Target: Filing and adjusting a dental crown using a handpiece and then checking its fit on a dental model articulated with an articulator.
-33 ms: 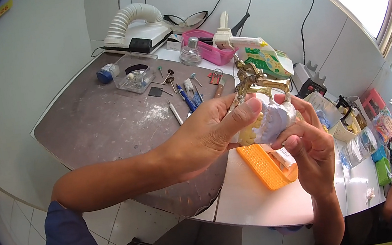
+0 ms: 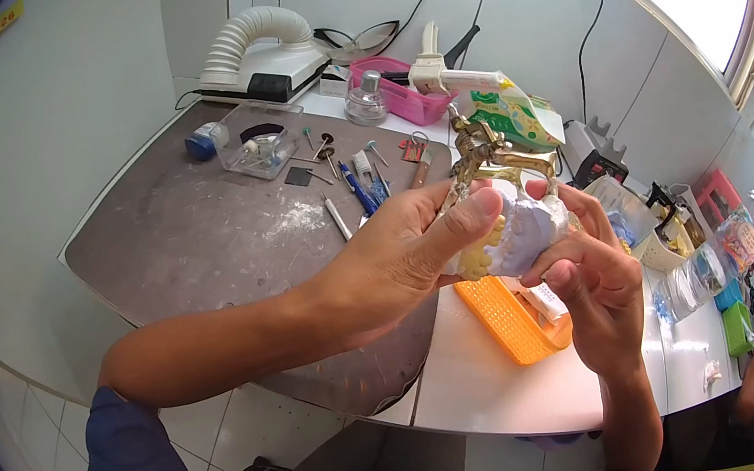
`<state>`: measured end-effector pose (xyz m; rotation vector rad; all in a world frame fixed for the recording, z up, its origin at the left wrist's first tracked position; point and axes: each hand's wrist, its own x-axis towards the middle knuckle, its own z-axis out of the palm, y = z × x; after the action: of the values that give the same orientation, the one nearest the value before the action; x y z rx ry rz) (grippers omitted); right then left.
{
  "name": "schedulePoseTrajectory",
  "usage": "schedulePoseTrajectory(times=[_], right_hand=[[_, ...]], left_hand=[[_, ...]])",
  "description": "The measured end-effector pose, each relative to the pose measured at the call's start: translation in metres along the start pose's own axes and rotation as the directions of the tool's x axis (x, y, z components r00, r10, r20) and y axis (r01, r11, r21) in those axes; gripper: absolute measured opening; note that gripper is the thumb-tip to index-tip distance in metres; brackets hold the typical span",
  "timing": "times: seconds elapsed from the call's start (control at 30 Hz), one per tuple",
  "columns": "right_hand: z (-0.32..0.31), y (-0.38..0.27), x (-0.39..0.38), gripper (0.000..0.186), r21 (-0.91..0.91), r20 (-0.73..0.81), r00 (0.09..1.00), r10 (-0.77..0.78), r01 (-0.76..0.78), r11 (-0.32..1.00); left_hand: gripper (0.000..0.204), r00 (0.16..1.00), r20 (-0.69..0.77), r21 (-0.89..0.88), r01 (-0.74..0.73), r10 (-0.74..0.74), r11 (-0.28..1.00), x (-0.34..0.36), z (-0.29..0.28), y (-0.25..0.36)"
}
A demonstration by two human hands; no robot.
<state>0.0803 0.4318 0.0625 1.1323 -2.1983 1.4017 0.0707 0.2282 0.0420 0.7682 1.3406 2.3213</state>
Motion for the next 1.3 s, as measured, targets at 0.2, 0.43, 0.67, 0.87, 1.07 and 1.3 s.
schedulePoseTrajectory(times=[0.2,0.43,0.67,0.87,1.07,1.3], right_hand=[[0.014,0.002,-0.001,0.021,-0.036,-0.016,1.0,-0.001,0.0,0.999],[0.012,0.009,-0.002,0.019,0.013,0.006,0.999,0.036,-0.036,0.999],[0.004,0.007,-0.001,0.022,0.024,0.035,0.999,0.037,-0.038,0.999],[0.001,0.005,-0.002,0.025,0.034,0.033,0.999,-0.008,0.007,0.999],[-0.002,0.007,0.0,0.024,-0.002,0.061,0.998,0.032,-0.032,0.999],[-0.014,0.011,0.005,0.026,0.047,0.064,0.997,0.042,-0.045,0.998]], left_hand=[[0.058,0.996,-0.049,0.01,-0.071,0.072,0.997,0.002,0.001,-0.014],[0.061,0.998,-0.061,-0.031,-0.018,0.016,0.999,0.001,0.001,-0.013],[0.06,0.997,-0.034,0.057,-0.072,0.074,0.996,0.0,0.0,-0.011],[0.062,0.994,-0.037,0.19,-0.091,0.1,0.978,0.001,-0.003,-0.014],[0.061,0.998,-0.045,0.103,-0.048,0.053,0.994,0.001,-0.004,-0.011],[0.061,0.999,-0.036,0.005,0.007,-0.007,1.0,0.0,-0.004,-0.004]])
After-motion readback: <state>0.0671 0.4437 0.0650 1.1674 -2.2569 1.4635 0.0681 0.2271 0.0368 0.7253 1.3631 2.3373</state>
